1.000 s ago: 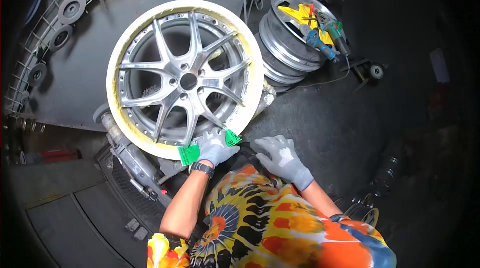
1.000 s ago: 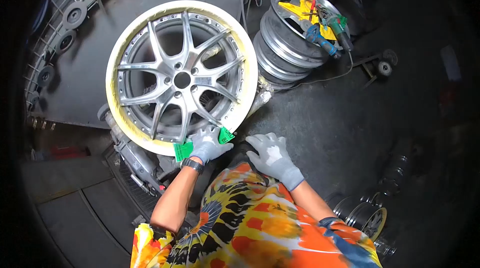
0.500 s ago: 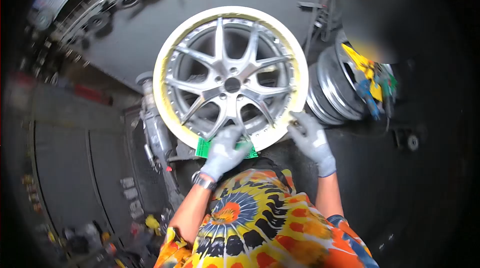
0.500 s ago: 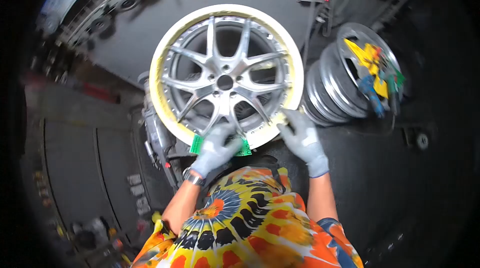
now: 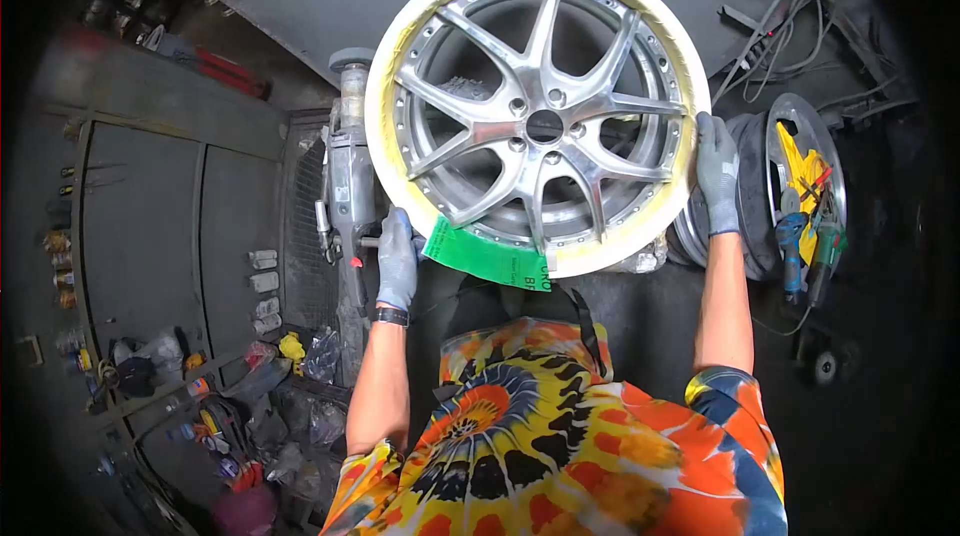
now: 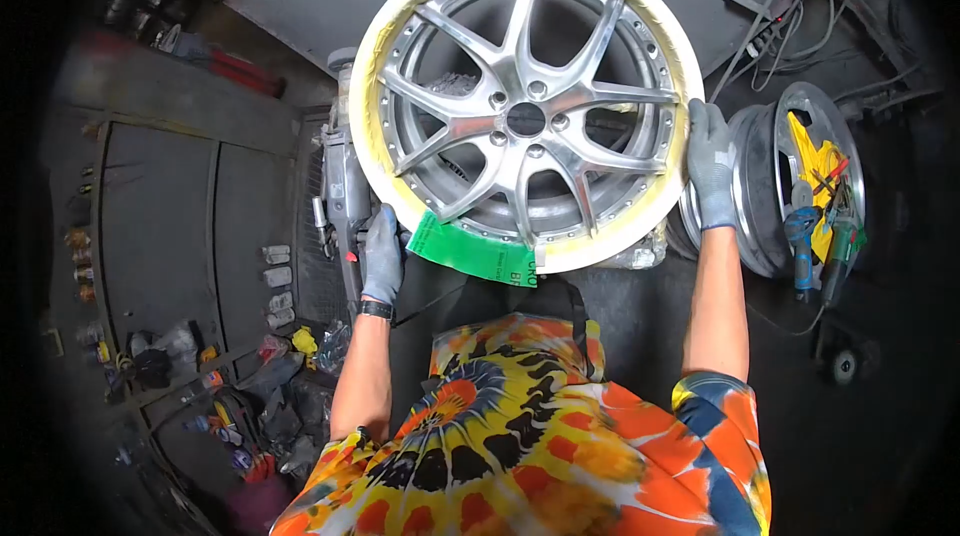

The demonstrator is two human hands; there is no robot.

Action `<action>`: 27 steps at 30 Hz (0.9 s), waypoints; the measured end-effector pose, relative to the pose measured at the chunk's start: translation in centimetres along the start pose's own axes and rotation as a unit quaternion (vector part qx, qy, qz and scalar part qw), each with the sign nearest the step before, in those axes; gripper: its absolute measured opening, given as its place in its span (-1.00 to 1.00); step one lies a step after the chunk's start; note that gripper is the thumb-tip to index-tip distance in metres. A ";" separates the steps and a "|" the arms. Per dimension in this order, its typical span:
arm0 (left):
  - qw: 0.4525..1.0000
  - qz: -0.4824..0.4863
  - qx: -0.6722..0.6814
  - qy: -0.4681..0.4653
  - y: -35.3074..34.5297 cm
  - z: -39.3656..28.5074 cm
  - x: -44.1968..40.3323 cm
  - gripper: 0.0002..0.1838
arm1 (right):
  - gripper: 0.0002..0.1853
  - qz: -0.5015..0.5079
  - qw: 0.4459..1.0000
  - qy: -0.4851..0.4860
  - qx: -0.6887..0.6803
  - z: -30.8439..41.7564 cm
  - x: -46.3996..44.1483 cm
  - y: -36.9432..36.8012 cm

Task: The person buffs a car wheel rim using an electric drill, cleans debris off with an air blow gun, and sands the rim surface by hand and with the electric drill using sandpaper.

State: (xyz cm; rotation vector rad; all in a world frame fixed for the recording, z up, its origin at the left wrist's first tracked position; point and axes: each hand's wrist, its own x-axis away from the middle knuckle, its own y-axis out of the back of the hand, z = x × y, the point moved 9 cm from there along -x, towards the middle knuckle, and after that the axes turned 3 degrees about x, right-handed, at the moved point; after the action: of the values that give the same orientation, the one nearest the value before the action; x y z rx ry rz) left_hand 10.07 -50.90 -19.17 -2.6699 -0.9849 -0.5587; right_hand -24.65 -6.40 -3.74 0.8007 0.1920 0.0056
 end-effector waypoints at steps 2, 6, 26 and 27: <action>0.996 -0.022 -0.040 -0.072 0.6 0.2 -0.8 -0.45 | -0.53 -0.040 0.998 -0.002 0.049 -0.6 0.0 0.3; 0.989 -0.045 -0.076 -0.122 0.6 -0.9 -1.4 -0.44 | -0.55 -0.068 0.996 0.010 0.065 -1.6 0.4 0.5; 0.933 0.351 0.080 -0.016 -15.4 -27.4 -23.3 -0.46 | -0.55 -0.050 0.695 -0.490 -0.524 8.1 34.4 -11.6; 0.915 0.363 0.176 -0.007 -14.9 -26.9 -22.9 -0.46 | -0.54 -0.019 0.690 -0.497 -0.526 8.0 34.8 -11.9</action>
State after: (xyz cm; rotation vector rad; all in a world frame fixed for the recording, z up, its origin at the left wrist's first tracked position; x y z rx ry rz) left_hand -23.05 -62.21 -3.52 -2.4460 -0.0287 -0.1696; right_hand 10.10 -17.74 -12.64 -0.4446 -0.8022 -0.3339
